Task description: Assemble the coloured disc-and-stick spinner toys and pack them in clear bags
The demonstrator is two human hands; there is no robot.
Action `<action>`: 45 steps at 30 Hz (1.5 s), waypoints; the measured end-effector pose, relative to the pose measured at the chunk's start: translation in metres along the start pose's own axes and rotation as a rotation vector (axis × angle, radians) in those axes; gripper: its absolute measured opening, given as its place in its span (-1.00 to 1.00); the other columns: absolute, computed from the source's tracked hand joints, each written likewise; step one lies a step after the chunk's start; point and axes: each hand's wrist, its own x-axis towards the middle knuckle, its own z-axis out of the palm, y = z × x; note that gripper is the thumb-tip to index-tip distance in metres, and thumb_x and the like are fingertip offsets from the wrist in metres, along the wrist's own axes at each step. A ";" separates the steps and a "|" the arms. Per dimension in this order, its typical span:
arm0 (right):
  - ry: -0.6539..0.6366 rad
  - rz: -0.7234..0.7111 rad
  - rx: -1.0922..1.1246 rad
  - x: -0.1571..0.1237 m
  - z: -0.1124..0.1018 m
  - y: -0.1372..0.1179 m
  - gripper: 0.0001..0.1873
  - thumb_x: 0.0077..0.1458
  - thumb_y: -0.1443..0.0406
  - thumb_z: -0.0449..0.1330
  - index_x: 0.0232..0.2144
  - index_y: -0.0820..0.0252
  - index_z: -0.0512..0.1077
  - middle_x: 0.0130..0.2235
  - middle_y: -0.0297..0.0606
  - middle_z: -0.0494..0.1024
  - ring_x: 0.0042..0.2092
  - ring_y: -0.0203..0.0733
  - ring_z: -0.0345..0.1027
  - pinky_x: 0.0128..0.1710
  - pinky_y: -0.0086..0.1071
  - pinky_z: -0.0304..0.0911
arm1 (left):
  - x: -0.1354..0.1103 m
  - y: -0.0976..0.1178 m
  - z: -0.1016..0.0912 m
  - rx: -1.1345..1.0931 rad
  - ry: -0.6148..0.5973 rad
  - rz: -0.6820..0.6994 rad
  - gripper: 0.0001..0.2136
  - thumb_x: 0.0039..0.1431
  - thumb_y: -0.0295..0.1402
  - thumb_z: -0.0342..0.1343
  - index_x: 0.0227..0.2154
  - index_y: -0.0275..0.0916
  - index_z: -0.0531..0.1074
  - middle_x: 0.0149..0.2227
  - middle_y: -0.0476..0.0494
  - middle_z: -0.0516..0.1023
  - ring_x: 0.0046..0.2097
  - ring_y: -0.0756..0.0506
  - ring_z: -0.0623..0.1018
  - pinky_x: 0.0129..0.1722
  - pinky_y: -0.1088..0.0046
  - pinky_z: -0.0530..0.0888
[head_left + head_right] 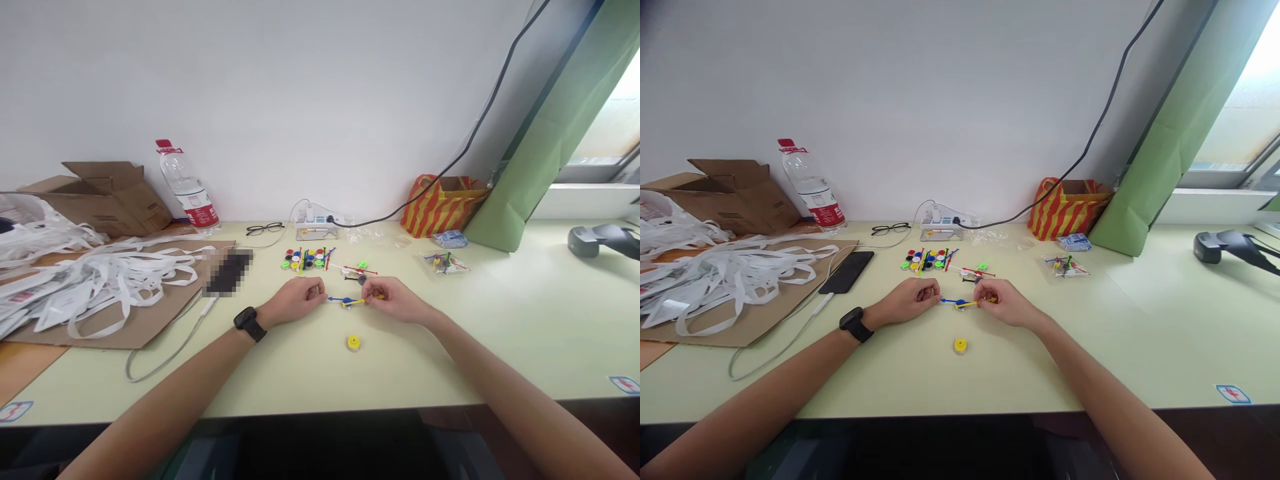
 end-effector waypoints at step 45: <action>0.013 0.054 0.356 0.009 0.042 -0.004 -0.75 0.24 0.10 0.22 -0.18 0.15 0.45 -0.23 -0.23 0.55 -0.20 -0.14 0.47 -0.20 -0.28 0.33 | -0.005 0.040 0.025 -0.292 0.034 0.104 -0.64 0.17 -0.17 0.28 -0.02 -0.11 0.40 -0.24 -0.03 0.59 -0.27 -0.06 0.52 -0.30 0.43 0.40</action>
